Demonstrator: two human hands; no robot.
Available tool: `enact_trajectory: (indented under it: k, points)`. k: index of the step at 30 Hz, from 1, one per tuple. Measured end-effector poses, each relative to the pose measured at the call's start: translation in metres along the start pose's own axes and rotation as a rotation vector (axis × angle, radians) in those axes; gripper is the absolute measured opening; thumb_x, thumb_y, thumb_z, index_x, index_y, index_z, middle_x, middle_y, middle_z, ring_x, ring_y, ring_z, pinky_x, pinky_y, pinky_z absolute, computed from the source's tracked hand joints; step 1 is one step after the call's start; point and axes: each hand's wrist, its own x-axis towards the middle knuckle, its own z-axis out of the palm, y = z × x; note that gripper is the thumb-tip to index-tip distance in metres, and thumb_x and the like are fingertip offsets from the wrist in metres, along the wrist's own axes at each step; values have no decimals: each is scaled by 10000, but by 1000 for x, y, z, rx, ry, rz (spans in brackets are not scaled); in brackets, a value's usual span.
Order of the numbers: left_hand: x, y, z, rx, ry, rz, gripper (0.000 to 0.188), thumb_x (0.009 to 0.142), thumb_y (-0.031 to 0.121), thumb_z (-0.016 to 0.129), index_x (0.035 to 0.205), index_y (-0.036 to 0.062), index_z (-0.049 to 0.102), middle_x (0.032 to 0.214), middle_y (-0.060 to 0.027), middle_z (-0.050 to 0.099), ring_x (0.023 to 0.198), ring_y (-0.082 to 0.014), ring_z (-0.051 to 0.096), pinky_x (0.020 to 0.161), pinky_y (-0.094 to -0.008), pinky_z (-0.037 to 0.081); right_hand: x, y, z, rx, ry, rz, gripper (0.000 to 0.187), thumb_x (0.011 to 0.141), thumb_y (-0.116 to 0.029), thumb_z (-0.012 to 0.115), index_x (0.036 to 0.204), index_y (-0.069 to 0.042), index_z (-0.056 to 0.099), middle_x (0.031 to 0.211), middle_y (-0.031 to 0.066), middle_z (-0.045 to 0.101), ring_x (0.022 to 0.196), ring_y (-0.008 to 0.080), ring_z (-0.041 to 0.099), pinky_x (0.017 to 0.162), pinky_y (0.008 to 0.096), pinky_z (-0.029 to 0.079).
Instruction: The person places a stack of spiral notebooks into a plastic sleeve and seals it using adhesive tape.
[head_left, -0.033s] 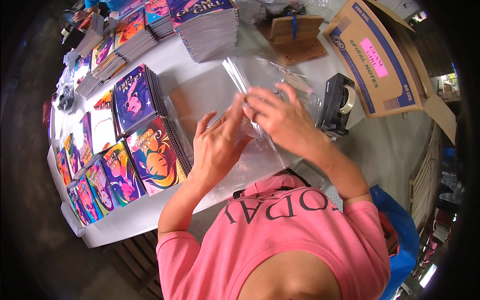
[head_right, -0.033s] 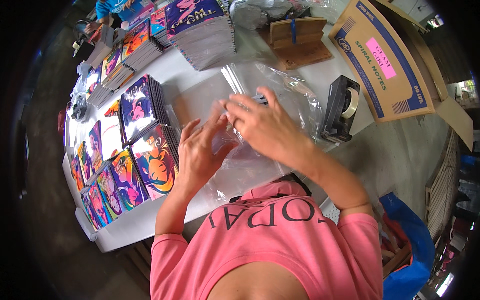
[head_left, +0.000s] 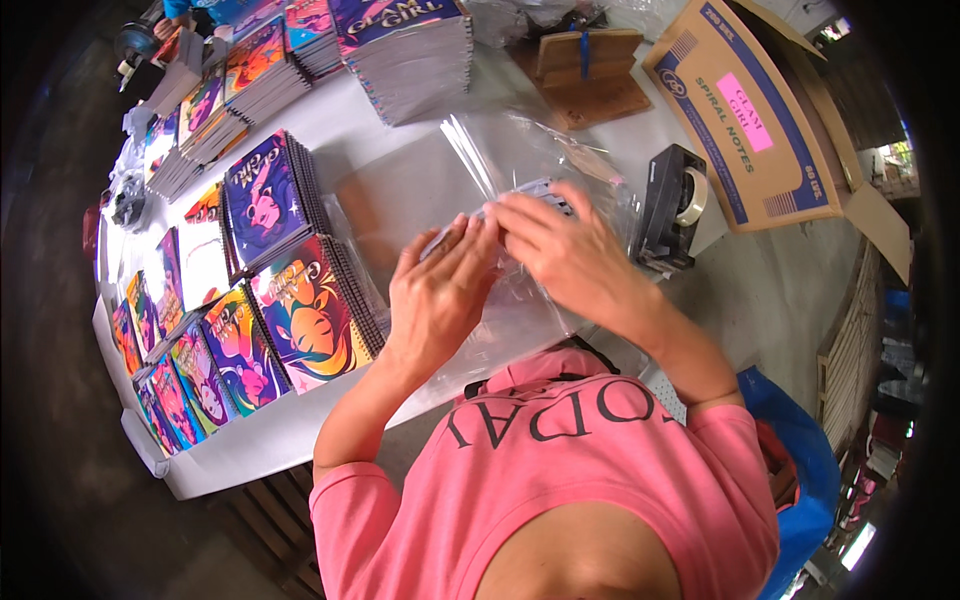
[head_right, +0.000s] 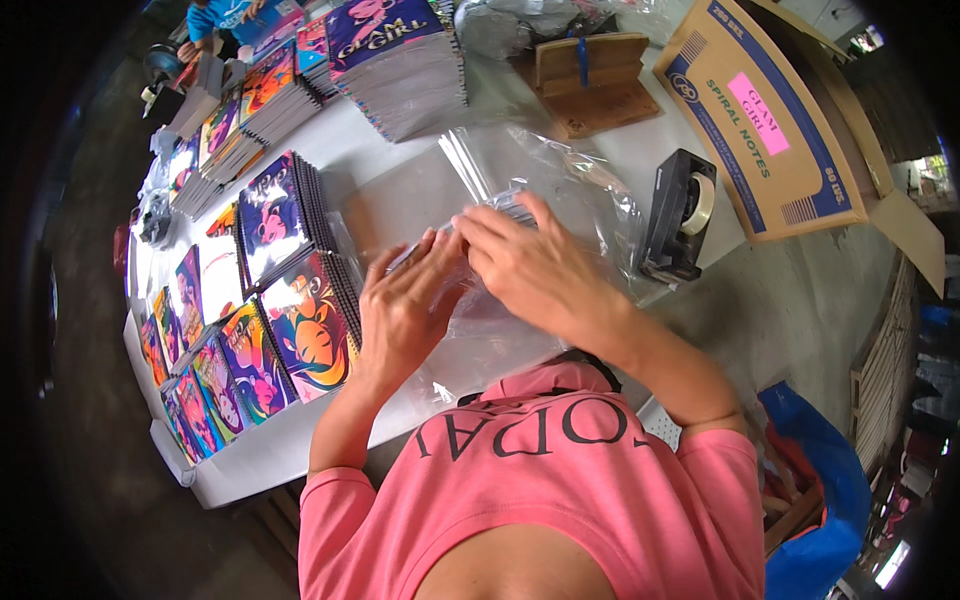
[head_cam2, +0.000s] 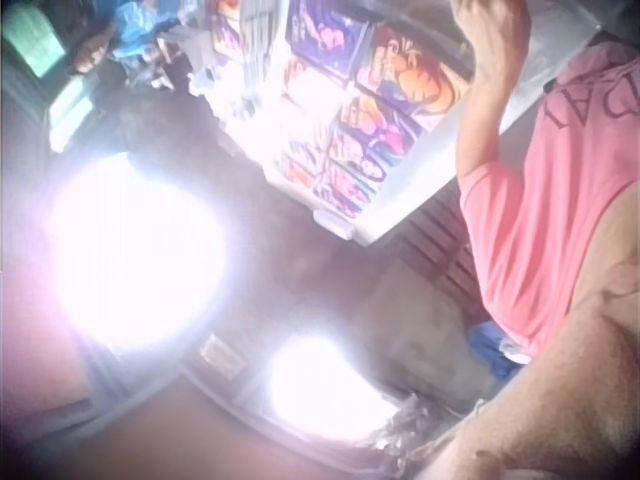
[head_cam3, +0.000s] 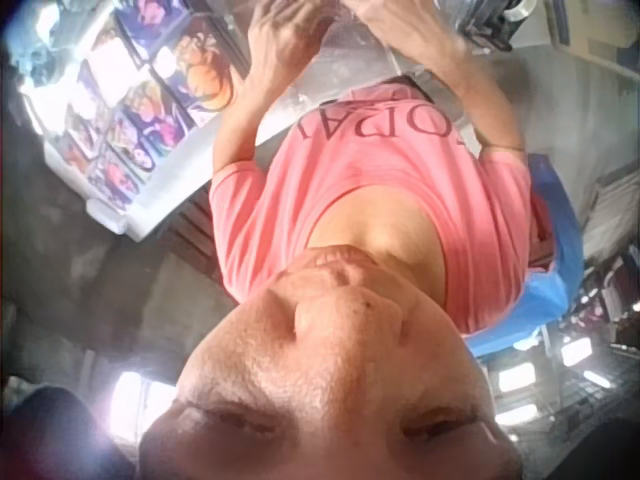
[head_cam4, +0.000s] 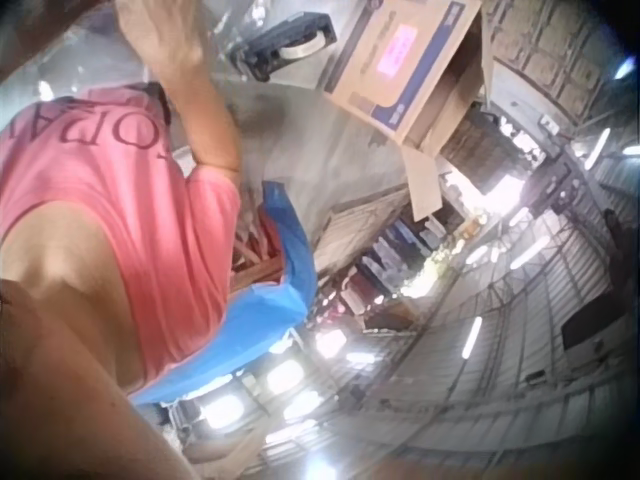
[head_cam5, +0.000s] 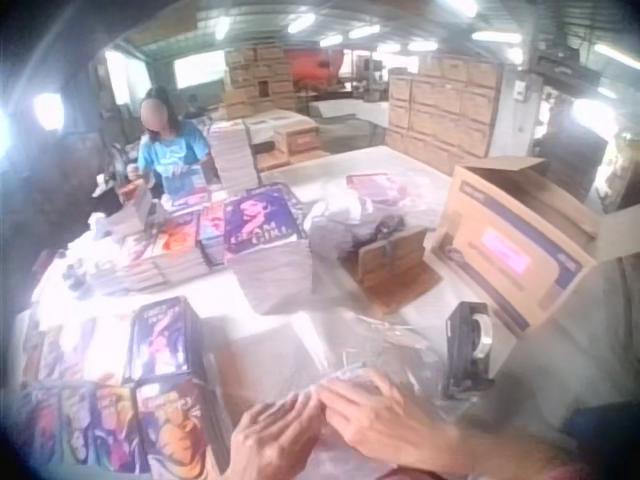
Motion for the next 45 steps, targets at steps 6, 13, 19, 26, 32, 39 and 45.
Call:
enact_trajectory:
  k: [6, 13, 19, 26, 32, 39, 45]
  points:
    - [-18, -7, 32, 53, 284, 223, 257, 750, 7, 616, 981, 75, 705, 1041, -87, 681, 1011, -217, 644, 804, -317, 496, -84, 27, -10, 369, 353, 638, 172, 839, -120, 595, 950, -63, 713, 1383, 204, 412, 1286, 348, 389, 1028, 420, 322]
    - [-20, -14, 40, 80, 349, 289, 242, 808, 47, 588, 1008, 125, 701, 1059, -38, 682, 1022, -184, 639, 785, -278, 443, -190, 100, 45, 915, 365, 1841, 484, 878, -512, 550, 1124, -97, 589, 1281, 102, 507, 1247, 279, 389, 1002, 532, 298]
    - [-20, -14, 39, 61, 339, 284, 263, 793, 39, 602, 1021, 129, 698, 1077, -39, 676, 1028, -187, 637, 799, -284, 442, -209, 123, 56, 1378, 409, 1744, 341, 843, -453, 626, 957, -134, 668, 1353, 85, 438, 1284, 279, 327, 1012, 607, 230]
    - [-20, -14, 38, 24, 339, 273, 229, 763, 33, 633, 962, 114, 712, 1049, -39, 669, 1013, -200, 635, 780, -293, 447, -253, 59, 81, 1659, 952, 1316, 507, 876, -269, 616, 1315, -61, 472, 1178, 15, 555, 1188, 178, 410, 1045, 537, 224]
    - [-19, -12, 46, -24, 482, 273, 247, 627, 33, 722, 857, 120, 739, 839, 10, 579, 850, -186, 627, 656, -306, 451, -260, 35, 99, 72, 473, 1468, 144, 830, -122, 645, 917, -27, 709, 1217, 67, 593, 1129, 229, 525, 954, 407, 372]
    - [-24, -16, 47, -17, 424, 261, 374, 584, -9, 693, 932, 120, 743, 843, 14, 581, 823, -171, 618, 662, -294, 460, -104, -12, 11, 780, 777, 992, 167, 923, -121, 563, 893, -16, 690, 700, -2, 609, 567, 49, 474, 511, 209, 378]
    - [-24, -15, 47, -167, 417, 178, 255, 697, 22, 738, 846, 93, 543, 884, -21, 649, 834, -179, 643, 735, -292, 468, -22, -50, 5, 1509, 500, 871, 267, 896, -203, 629, 710, -20, 687, 510, -12, 518, 459, 36, 414, 430, 215, 298]
